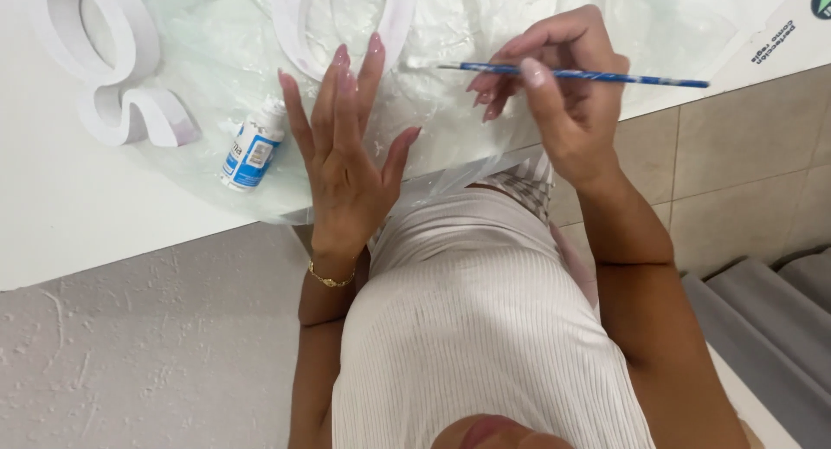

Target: The person paints a white foam letter 'O' with white paint using a blue paintbrush. They dip the brush into a small bottle of paint and apply it to the letter's surface, rotating the object to cover different areas. The person briefly touches their face before resuming the painting task.

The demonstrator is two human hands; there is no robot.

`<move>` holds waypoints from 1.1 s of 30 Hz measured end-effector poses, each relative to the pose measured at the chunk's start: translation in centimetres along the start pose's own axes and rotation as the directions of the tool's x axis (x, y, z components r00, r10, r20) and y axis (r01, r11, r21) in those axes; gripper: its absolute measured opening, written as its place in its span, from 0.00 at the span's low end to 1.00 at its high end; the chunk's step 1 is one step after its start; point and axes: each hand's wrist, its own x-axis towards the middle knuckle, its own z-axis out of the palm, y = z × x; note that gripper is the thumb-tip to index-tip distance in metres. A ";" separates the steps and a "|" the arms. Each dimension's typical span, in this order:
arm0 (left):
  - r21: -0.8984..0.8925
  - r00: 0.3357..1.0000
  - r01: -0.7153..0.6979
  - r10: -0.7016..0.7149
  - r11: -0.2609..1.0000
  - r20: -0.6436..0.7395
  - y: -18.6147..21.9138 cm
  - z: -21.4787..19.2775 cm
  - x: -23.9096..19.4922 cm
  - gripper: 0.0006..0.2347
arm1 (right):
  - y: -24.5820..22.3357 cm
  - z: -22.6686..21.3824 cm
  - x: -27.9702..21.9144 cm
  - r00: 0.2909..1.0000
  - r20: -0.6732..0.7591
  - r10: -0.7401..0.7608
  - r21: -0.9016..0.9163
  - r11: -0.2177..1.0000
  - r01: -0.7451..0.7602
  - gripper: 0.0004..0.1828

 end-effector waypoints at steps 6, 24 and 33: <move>-0.015 0.995 -0.022 0.020 1.000 -0.098 0.3 -0.4 -1.6 0.32 | 0.5 -1.0 0.3 0.997 -0.032 -0.077 0.016 0.997 0.077 0.10; 0.146 0.983 -0.057 0.081 0.988 -0.165 -0.3 0.9 -2.3 0.25 | -2.2 0.4 7.8 0.967 0.247 0.061 -0.299 0.954 0.016 0.19; 0.286 0.970 -0.096 0.154 0.953 -0.187 -0.9 0.7 -1.9 0.24 | -0.4 1.5 5.9 0.973 0.230 -0.022 -0.325 0.941 0.099 0.15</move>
